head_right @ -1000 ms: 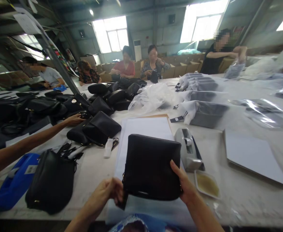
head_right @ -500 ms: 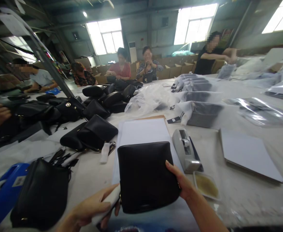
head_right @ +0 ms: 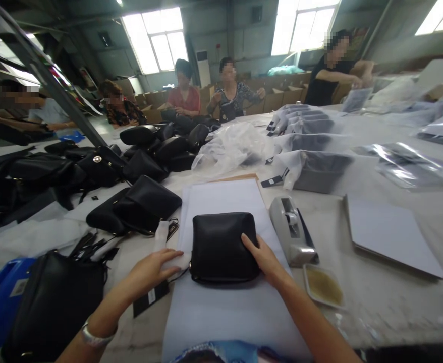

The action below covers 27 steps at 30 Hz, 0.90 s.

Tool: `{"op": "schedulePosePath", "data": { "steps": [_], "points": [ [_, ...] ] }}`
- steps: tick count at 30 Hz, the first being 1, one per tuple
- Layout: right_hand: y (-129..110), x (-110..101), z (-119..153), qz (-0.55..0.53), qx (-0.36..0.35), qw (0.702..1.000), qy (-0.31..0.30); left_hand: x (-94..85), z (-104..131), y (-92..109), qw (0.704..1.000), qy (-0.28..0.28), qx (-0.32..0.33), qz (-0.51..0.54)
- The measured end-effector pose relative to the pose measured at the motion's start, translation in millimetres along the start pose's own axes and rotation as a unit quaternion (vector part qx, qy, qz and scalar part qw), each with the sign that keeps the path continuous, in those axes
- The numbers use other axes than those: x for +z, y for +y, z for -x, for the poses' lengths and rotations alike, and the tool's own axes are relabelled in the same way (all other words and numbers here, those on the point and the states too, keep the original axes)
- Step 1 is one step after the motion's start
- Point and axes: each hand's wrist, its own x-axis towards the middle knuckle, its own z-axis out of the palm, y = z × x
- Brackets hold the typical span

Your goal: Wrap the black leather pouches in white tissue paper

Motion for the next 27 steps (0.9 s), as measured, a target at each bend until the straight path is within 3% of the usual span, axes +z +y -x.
{"op": "schedulePosePath", "data": {
  "steps": [3,7,10,14,17,21,24,27],
  "points": [
    [0.2,-2.6,-1.8,0.051,-0.059,0.997,0.014,5.0,-4.3,7.4,0.999,0.047,0.011,0.005],
    [-3.7,-6.1,-5.9,0.147,-0.100,0.983,0.048,16.0,-17.1,37.3,0.985,0.107,0.110,0.077],
    [-5.4,-8.4,-7.3,0.206,-0.110,0.970,0.059,33.4,-30.1,63.2,0.973,0.119,0.180,0.081],
    [-1.9,-17.8,9.7,0.279,-0.135,0.946,0.096,58.9,-38.6,81.0,0.971,0.128,0.199,0.030],
    [-1.5,-37.2,38.9,0.365,-0.236,0.892,0.127,70.3,-37.8,81.7,0.970,0.148,0.194,-0.015],
    [-6.4,-79.7,79.8,0.470,-0.362,0.774,0.220,74.5,-37.9,78.1,0.963,0.168,0.201,-0.060],
    [1.7,-112.9,101.0,0.546,-0.362,0.703,0.277,75.6,-39.3,76.4,0.960,0.174,0.207,-0.073],
    [26.6,-133.4,114.6,0.634,-0.284,0.661,0.284,77.6,-39.8,75.2,0.958,0.180,0.211,-0.075]
  ]
}}
